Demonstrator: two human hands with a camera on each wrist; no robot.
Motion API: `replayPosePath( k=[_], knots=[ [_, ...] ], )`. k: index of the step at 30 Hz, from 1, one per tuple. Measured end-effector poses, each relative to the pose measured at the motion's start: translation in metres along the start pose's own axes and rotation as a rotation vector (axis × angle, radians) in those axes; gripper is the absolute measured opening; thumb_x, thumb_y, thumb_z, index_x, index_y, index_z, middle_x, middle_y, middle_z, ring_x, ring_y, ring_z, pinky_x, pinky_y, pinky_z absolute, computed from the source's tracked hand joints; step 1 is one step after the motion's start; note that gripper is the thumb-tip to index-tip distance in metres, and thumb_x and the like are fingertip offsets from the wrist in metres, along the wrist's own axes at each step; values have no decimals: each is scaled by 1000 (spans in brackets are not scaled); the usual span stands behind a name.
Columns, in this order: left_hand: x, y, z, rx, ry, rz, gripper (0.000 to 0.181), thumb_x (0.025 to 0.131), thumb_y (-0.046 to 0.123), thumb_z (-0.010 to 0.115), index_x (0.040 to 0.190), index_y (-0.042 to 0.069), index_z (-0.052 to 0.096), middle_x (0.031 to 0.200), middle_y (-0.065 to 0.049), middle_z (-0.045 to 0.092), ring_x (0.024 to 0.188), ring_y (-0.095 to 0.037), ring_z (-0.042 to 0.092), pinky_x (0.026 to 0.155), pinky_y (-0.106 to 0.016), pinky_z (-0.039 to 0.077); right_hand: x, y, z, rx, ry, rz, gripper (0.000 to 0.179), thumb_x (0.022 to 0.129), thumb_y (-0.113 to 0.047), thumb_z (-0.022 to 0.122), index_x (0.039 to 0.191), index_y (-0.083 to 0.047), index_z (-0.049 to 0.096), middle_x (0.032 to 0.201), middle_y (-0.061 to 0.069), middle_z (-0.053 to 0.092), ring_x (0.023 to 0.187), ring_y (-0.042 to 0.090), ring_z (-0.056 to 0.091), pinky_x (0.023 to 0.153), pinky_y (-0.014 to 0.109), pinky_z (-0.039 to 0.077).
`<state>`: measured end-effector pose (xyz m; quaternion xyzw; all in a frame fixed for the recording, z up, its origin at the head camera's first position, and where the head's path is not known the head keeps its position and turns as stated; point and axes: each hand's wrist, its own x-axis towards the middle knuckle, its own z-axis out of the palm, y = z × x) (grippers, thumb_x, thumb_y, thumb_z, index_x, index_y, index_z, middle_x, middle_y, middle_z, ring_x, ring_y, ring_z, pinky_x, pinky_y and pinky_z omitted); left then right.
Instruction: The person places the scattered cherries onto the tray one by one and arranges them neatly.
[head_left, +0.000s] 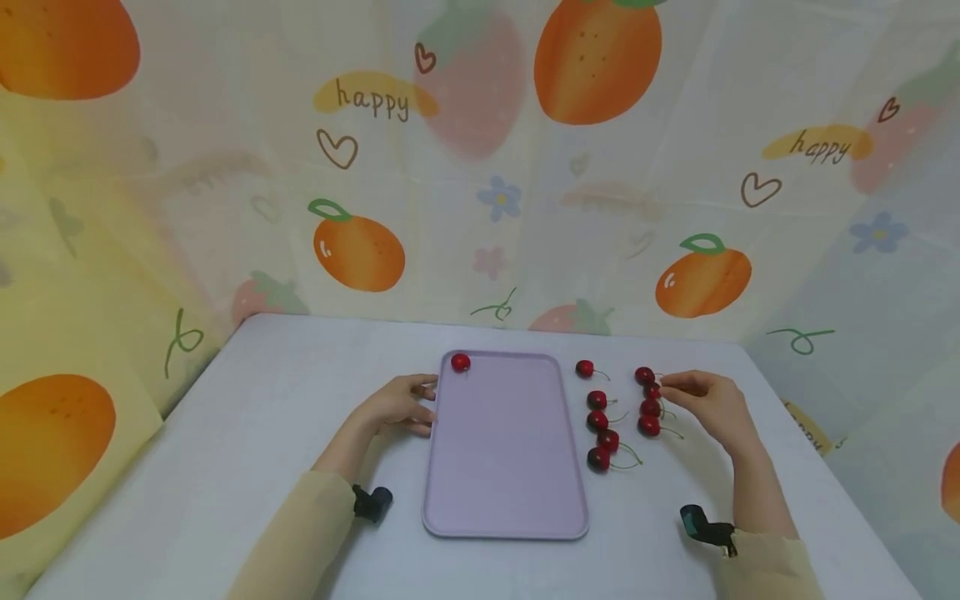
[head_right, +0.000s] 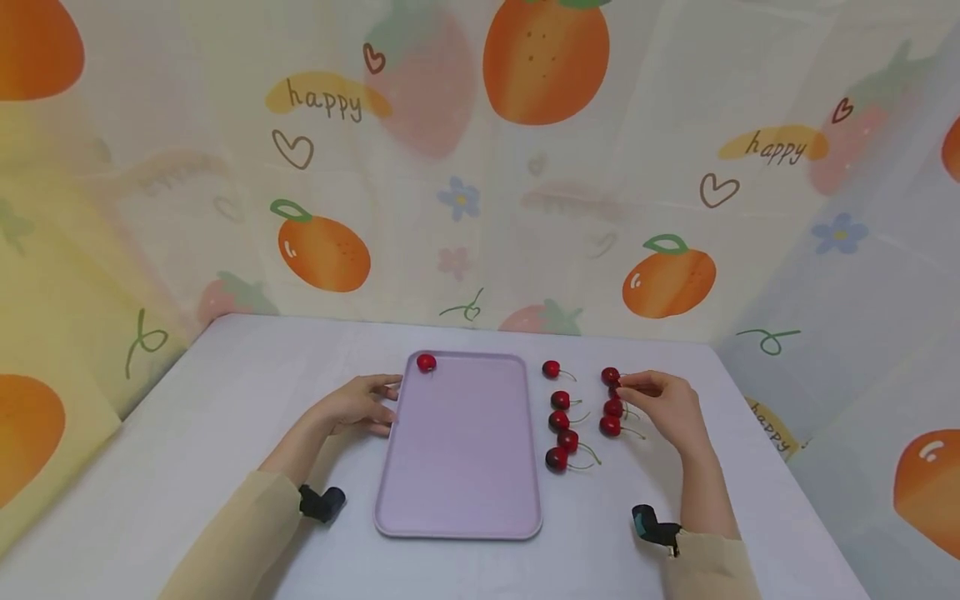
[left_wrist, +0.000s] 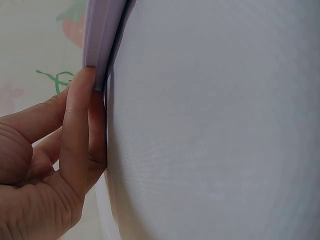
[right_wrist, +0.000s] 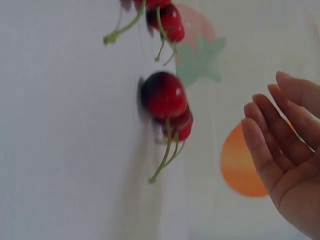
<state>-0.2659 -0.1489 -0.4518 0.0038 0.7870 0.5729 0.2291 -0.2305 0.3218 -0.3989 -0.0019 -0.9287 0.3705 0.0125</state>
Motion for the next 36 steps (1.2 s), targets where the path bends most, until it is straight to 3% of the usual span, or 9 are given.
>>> replayPosePath(
  k=[4,10,16,27,31,36],
  knots=[
    [0,-1,0,19,4,7,79,82,-12,68,152,4,35,136,-25,48,74,-15,66,71,-30,66,0,21,-4,26,-31,15,50,96,-43,60,128,-5,64,130,22,63,116,31,56,100,60,50],
    [-1,0,1,31,13,4,79,82,-11,68,152,4,36,135,-24,49,74,-15,65,70,-30,66,-2,44,-7,52,-108,66,53,95,-46,61,129,-6,63,129,16,65,106,8,55,101,62,49],
    [-3,0,0,29,10,10,78,83,-11,67,152,4,35,137,-25,48,75,-15,65,71,-30,66,0,59,-6,58,-153,103,50,93,-45,64,127,-7,65,122,7,69,93,-9,55,100,46,52],
    [-3,2,1,13,6,0,78,83,-12,67,152,4,35,135,-24,48,73,-15,66,71,-30,66,2,75,0,26,-222,120,46,91,-38,69,122,-4,68,121,11,70,92,-1,58,85,20,49],
    [-3,2,1,18,7,0,78,83,-12,67,152,4,35,136,-24,48,74,-15,65,71,-30,66,2,77,1,9,-234,109,45,90,-38,70,121,-5,69,122,11,70,99,4,57,88,23,50],
    [-2,1,1,33,9,6,78,82,-11,67,152,3,35,136,-25,48,73,-14,66,71,-30,66,1,76,2,-5,-242,87,44,89,-38,71,120,-7,69,123,14,69,113,20,56,96,41,53]
  ],
)
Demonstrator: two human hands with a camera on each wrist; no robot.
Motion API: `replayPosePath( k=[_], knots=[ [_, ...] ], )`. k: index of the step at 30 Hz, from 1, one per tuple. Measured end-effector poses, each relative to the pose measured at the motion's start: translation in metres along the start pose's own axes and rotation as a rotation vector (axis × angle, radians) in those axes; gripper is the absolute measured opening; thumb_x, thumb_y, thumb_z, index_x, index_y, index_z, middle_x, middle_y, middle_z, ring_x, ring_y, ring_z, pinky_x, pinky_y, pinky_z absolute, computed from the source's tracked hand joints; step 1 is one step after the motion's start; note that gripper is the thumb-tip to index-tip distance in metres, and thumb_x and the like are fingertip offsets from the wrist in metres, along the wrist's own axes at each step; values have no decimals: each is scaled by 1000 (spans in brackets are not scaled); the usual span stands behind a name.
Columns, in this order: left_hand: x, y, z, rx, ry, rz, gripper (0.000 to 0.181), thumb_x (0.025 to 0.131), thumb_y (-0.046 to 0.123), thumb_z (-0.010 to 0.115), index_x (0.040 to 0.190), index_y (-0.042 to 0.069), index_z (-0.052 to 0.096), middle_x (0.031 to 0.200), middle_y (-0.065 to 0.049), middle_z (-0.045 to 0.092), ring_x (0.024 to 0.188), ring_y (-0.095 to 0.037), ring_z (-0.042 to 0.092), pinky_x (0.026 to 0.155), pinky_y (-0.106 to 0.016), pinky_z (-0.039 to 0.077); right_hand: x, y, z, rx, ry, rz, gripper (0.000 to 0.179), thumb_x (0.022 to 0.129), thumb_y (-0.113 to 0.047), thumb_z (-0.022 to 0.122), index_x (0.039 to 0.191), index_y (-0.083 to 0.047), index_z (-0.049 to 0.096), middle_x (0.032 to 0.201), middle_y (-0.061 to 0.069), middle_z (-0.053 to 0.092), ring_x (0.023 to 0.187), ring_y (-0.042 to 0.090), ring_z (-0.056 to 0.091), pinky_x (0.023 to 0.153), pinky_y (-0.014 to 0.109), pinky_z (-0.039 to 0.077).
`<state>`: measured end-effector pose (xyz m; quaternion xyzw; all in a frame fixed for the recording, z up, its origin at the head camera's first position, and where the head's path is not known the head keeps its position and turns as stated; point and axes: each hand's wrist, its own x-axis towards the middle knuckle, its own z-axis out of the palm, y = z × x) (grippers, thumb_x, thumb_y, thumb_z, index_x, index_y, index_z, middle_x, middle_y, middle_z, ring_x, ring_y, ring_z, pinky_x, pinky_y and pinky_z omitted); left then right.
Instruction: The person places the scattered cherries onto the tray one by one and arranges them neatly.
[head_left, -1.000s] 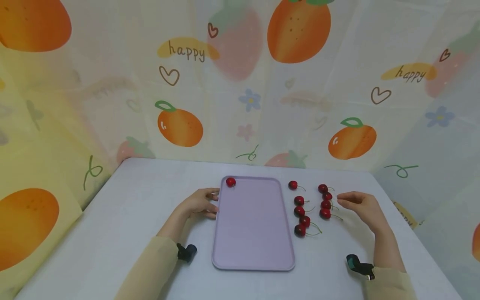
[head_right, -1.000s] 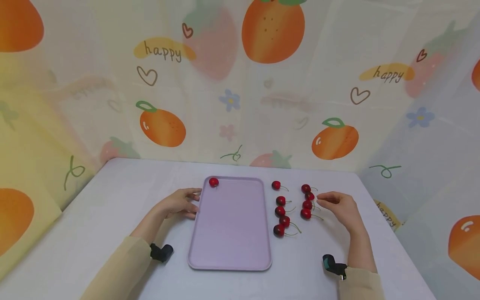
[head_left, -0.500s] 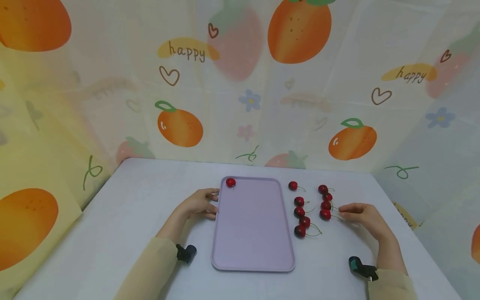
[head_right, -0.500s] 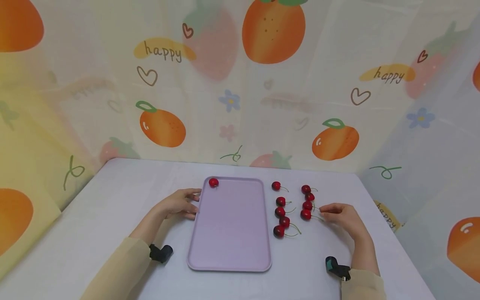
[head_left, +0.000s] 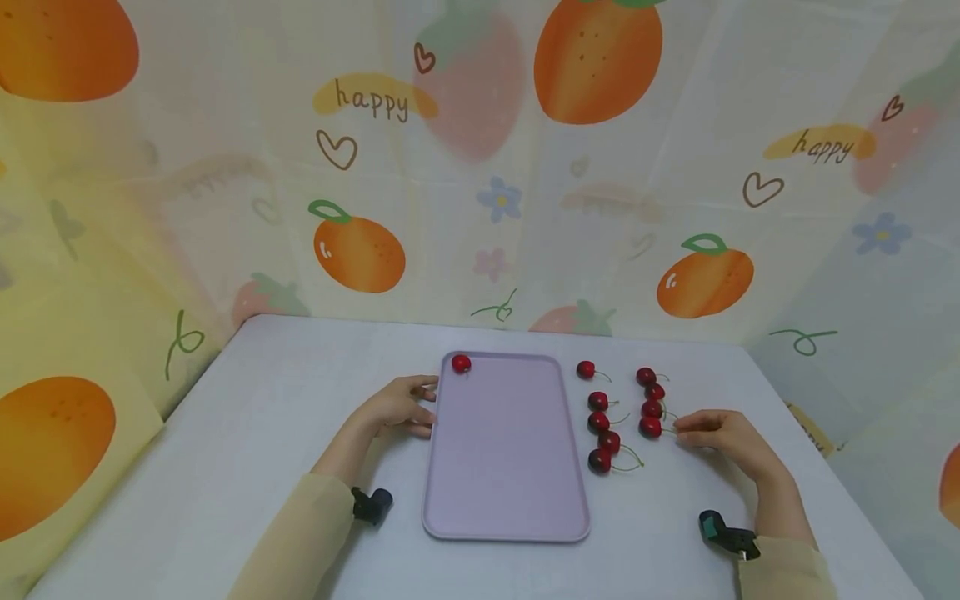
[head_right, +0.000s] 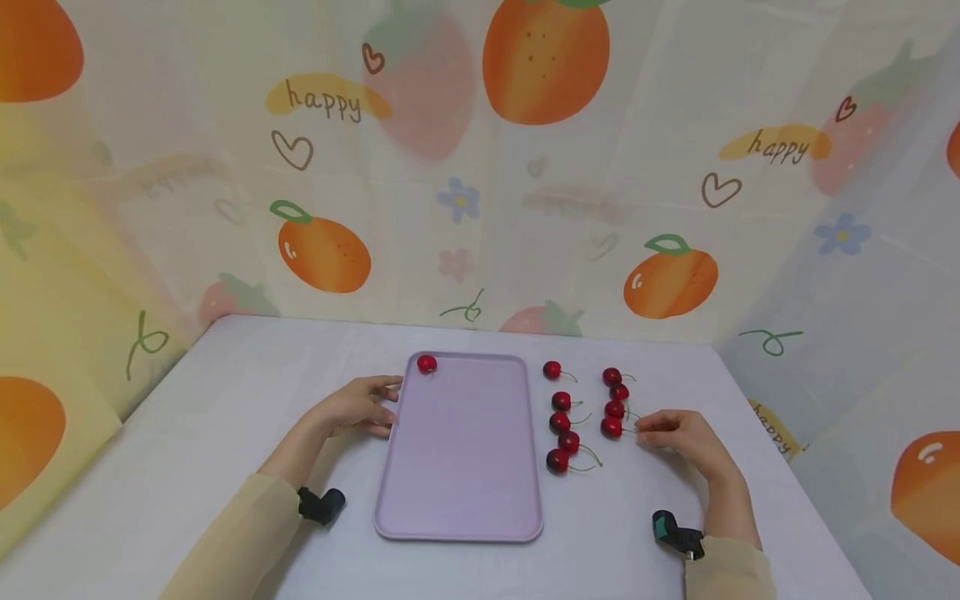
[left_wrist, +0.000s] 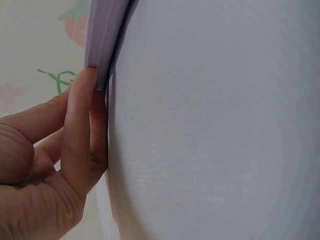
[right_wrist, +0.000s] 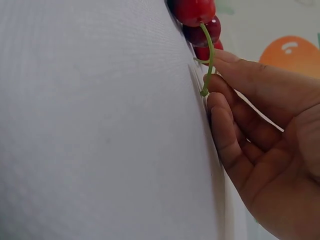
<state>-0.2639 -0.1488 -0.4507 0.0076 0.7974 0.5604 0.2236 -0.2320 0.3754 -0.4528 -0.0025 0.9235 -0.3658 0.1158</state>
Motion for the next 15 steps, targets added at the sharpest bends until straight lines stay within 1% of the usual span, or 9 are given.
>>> replayPosePath(
  k=[2,4,7,11,15],
  knots=[
    [1,-1,-1,5,2,0,78,82,-11,68,152,4,36,136,-25,49,72,-14,66,70,-29,66,0,-1,1,0,-2,-1,45,89,-38,71,120,-7,69,123,14,69,115,24,55,97,45,53],
    [2,-1,-1,12,2,1,78,82,-10,68,152,4,36,137,-24,49,72,-14,66,70,-29,66,0,-2,1,-3,-1,3,44,88,-38,72,120,-7,69,122,14,69,114,25,56,97,46,53],
    [2,-2,-1,17,1,2,78,82,-10,69,152,5,36,137,-24,49,73,-14,66,71,-29,66,0,-3,2,-13,2,10,43,88,-37,73,118,-7,70,120,13,70,112,24,57,94,39,53],
    [3,-2,-1,15,0,5,78,82,-10,69,152,4,36,136,-24,49,72,-14,66,70,-29,66,1,-3,3,-28,6,11,41,88,-36,73,117,-7,71,119,13,70,109,22,58,87,26,51],
    [2,-2,-1,8,-4,5,78,82,-10,68,152,4,36,136,-24,49,71,-13,66,70,-29,66,4,-1,3,-44,10,13,39,87,-36,73,114,-7,72,116,12,70,103,20,58,82,21,50]
  ],
)
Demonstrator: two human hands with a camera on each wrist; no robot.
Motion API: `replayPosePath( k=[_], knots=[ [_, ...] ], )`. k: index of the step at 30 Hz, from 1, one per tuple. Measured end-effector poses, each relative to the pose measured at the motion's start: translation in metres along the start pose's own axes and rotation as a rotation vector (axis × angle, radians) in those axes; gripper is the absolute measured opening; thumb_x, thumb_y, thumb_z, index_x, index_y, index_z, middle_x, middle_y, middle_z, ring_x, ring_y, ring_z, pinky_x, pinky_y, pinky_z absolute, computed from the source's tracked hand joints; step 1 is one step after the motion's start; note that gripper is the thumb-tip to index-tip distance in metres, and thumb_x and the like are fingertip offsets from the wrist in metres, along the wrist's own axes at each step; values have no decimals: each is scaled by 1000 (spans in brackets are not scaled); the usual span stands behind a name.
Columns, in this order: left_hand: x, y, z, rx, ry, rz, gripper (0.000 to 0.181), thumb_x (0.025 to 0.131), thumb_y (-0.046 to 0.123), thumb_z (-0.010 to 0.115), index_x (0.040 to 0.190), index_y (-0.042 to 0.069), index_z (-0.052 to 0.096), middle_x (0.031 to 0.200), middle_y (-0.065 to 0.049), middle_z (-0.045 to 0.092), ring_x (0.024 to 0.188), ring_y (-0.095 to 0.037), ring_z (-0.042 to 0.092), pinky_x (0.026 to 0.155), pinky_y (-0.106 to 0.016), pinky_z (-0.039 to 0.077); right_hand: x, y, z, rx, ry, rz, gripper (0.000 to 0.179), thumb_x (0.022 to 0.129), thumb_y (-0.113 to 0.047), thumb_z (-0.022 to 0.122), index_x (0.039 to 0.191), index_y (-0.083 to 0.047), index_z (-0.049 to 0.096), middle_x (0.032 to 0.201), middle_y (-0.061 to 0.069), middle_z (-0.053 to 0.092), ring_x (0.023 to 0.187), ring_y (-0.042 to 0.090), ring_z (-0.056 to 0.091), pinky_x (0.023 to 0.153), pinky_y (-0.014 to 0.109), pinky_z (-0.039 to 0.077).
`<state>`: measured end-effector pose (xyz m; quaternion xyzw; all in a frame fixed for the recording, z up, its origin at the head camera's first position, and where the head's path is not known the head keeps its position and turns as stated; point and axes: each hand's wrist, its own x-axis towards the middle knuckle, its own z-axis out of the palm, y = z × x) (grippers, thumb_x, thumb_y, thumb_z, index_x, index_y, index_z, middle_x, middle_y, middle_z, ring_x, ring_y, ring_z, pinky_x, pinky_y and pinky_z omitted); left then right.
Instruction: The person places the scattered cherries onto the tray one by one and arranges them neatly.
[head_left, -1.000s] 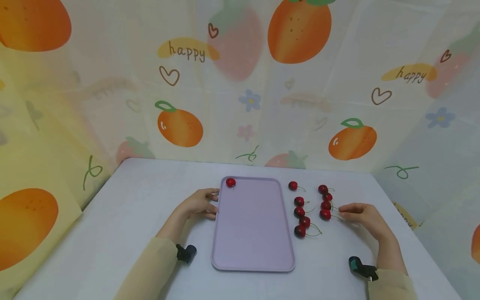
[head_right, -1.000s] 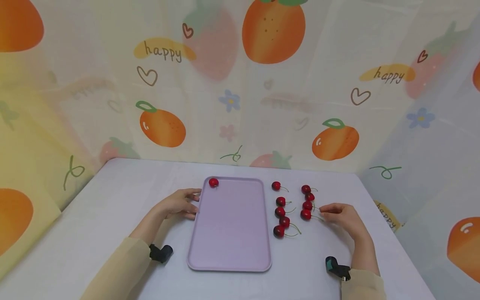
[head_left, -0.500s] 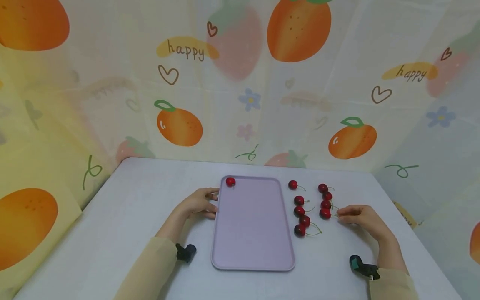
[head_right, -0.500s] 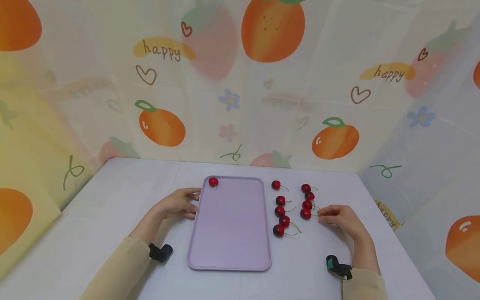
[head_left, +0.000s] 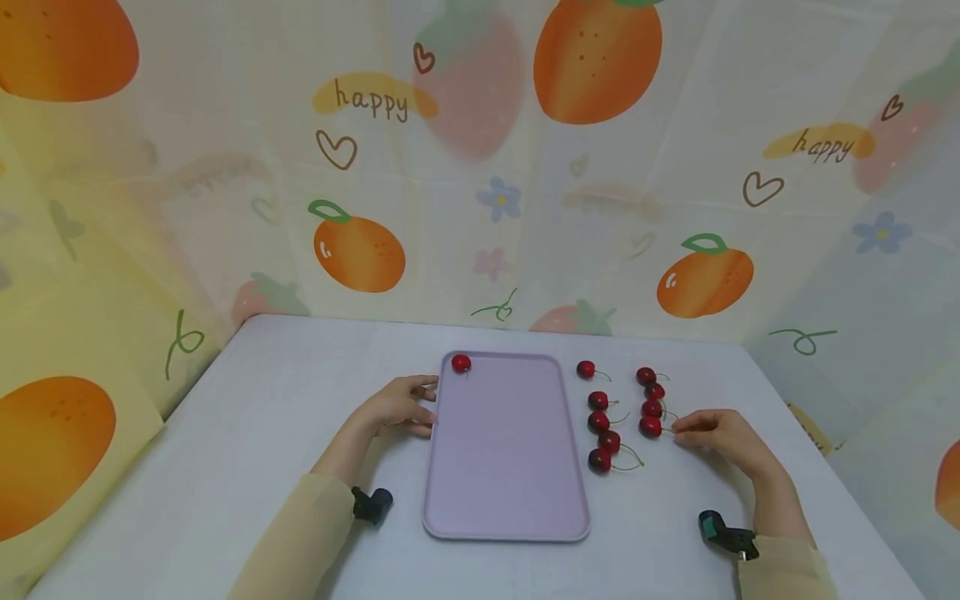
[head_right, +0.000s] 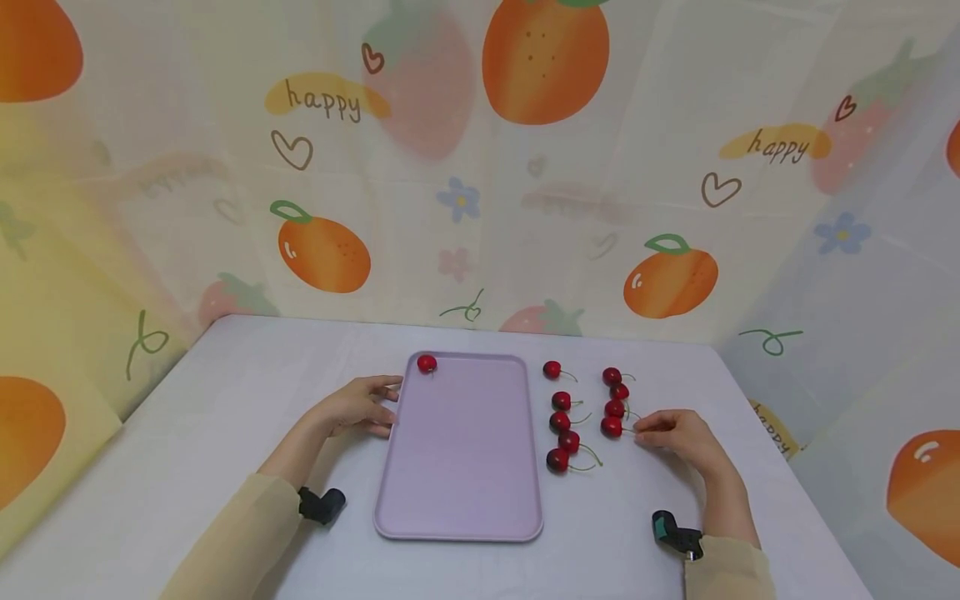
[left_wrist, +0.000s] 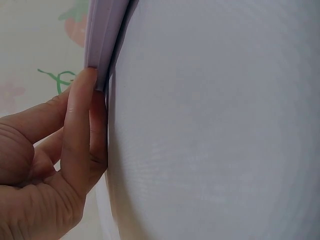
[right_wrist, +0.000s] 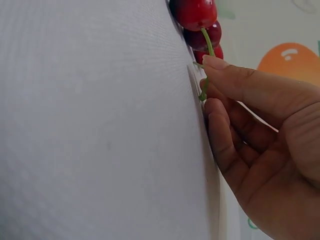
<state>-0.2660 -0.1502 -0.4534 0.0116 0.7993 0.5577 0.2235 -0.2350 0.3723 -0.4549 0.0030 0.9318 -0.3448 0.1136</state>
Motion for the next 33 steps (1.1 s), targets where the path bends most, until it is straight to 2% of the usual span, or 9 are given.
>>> replayPosePath(
  k=[9,21,33],
  knots=[
    [-1,2,0,-10,0,-4,78,82,-11,68,152,4,36,135,-23,49,72,-14,65,70,-29,66,2,-4,-1,-27,-1,2,35,88,-34,74,109,-6,73,105,9,73,91,15,58,76,21,51],
    [-2,2,1,-32,0,-13,79,82,-12,67,152,4,35,136,-24,48,75,-15,65,72,-30,66,2,-5,0,-47,6,17,32,88,-32,73,107,-6,72,102,6,73,90,16,58,76,21,51],
    [-1,1,0,-5,-4,-3,78,83,-10,69,152,5,35,136,-24,48,76,-15,65,71,-29,66,0,-8,-1,-59,27,-2,30,88,-31,73,105,-7,73,103,7,73,93,19,58,75,22,50]
  ],
)
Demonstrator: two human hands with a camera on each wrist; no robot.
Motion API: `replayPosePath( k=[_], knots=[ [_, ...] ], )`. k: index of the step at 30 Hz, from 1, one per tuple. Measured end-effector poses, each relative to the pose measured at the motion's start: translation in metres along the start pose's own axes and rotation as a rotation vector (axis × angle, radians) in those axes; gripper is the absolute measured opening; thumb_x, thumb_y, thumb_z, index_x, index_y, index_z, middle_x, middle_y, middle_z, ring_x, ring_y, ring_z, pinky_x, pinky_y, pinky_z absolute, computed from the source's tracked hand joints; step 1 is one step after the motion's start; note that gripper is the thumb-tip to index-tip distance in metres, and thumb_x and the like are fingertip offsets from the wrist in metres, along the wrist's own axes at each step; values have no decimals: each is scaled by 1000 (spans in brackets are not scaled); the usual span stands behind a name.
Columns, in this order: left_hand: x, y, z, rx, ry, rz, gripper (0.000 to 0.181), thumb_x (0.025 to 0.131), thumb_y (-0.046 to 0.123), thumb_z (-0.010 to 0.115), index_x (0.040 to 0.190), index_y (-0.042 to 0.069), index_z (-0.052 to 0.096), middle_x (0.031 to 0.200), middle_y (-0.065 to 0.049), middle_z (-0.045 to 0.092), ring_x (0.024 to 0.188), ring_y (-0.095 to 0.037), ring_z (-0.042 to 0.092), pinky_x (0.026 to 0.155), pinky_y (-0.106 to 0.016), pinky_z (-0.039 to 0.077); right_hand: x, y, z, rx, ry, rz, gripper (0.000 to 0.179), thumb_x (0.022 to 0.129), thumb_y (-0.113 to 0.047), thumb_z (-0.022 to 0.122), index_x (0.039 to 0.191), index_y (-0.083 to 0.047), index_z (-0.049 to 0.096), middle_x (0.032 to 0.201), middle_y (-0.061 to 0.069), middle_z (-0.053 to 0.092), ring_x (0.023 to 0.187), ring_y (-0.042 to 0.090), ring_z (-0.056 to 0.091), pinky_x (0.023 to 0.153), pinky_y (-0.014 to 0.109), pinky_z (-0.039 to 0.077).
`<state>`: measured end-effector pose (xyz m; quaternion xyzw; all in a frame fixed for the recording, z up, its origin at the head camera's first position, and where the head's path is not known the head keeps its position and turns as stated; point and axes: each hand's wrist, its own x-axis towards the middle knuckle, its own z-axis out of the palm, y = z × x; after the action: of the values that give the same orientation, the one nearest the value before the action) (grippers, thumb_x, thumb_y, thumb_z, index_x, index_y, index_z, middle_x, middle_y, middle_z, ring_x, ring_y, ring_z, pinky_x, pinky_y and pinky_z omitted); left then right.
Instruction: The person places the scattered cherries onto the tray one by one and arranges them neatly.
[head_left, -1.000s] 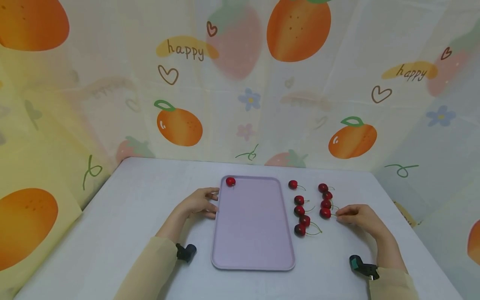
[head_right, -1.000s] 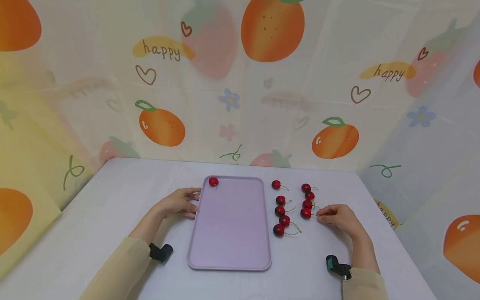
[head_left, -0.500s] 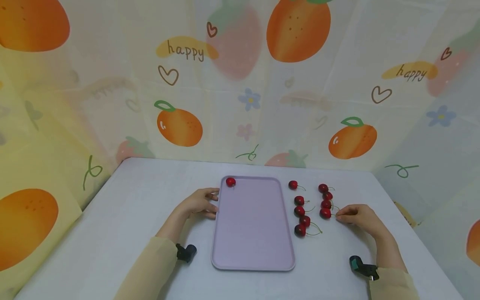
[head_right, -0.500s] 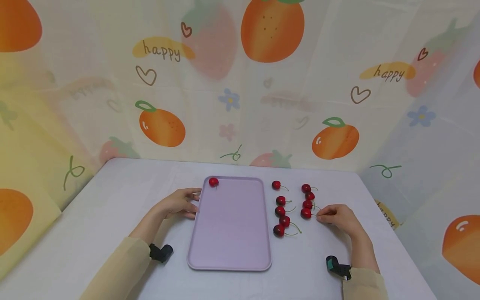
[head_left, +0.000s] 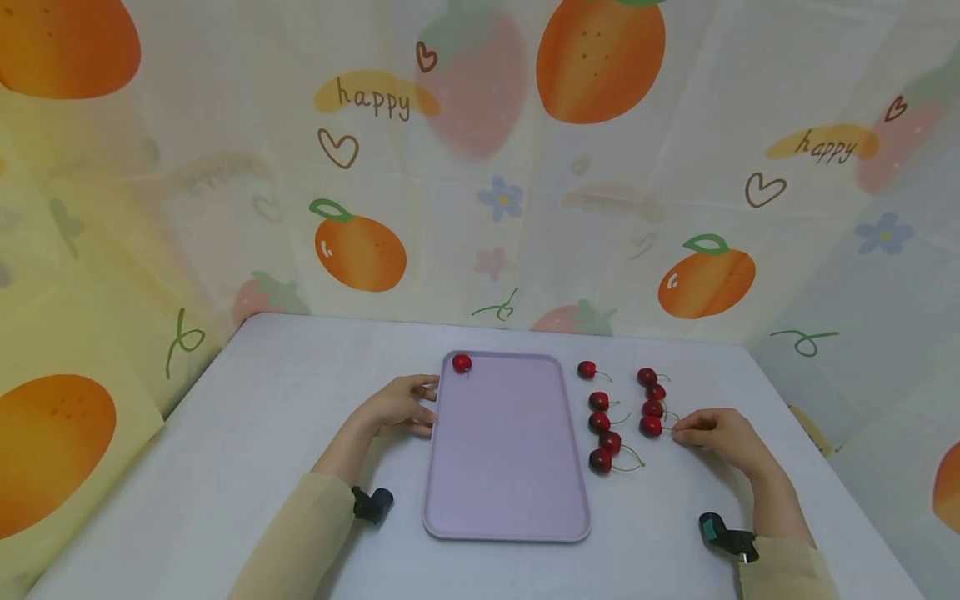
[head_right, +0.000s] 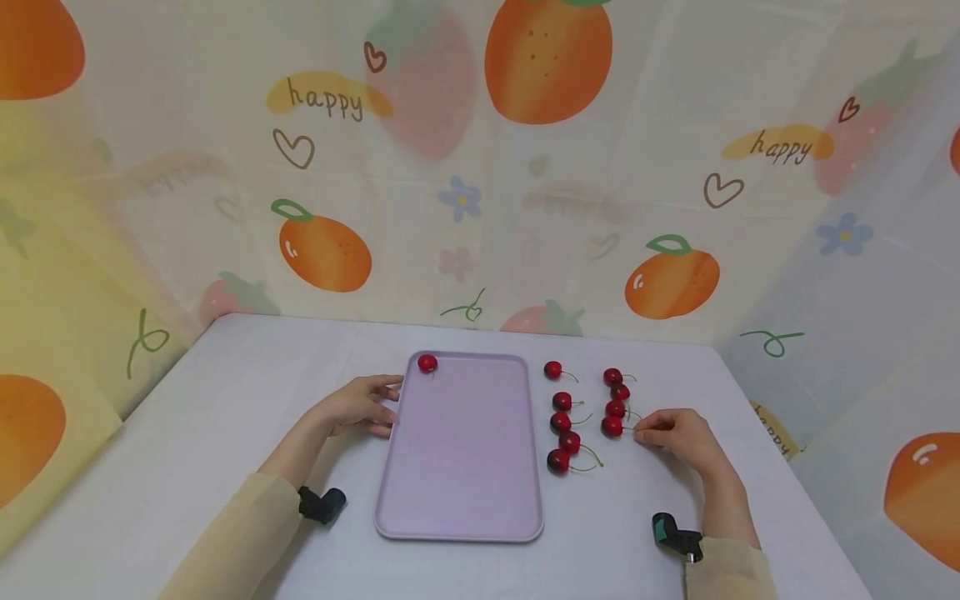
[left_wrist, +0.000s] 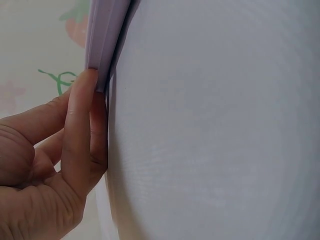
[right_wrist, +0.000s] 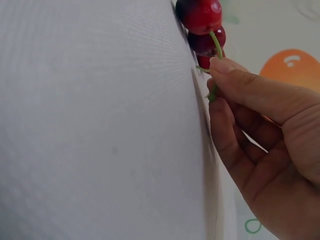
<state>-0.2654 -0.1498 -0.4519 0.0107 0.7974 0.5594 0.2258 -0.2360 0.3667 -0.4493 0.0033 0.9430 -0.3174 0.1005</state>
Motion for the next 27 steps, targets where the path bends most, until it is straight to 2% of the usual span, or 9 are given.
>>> replayPosePath(
  k=[9,14,23,27],
  knots=[
    [-1,1,-1,-14,-1,0,78,83,-11,68,152,4,35,137,-25,48,73,-14,65,70,-29,66,-3,-7,-2,-8,14,-21,29,89,-33,72,105,-10,74,106,9,71,98,22,57,75,22,49],
    [-1,0,-1,-19,-5,-3,78,83,-11,67,152,4,35,138,-25,47,73,-15,65,70,-29,66,-5,-12,-2,-16,34,-62,23,91,-29,71,105,-10,75,107,10,72,98,22,57,75,23,50],
    [0,-2,-1,-11,1,-7,78,83,-10,68,152,5,36,137,-24,48,73,-14,65,70,-29,66,-2,-34,-2,-28,48,-118,24,90,-29,71,105,-11,74,101,6,74,95,20,60,80,23,55],
    [0,-1,0,-6,4,-1,78,83,-9,69,152,5,36,136,-24,49,73,-14,65,70,-29,66,0,-45,-4,-33,49,-151,21,91,-26,70,104,-11,75,101,7,75,94,19,62,79,20,55]
  ],
)
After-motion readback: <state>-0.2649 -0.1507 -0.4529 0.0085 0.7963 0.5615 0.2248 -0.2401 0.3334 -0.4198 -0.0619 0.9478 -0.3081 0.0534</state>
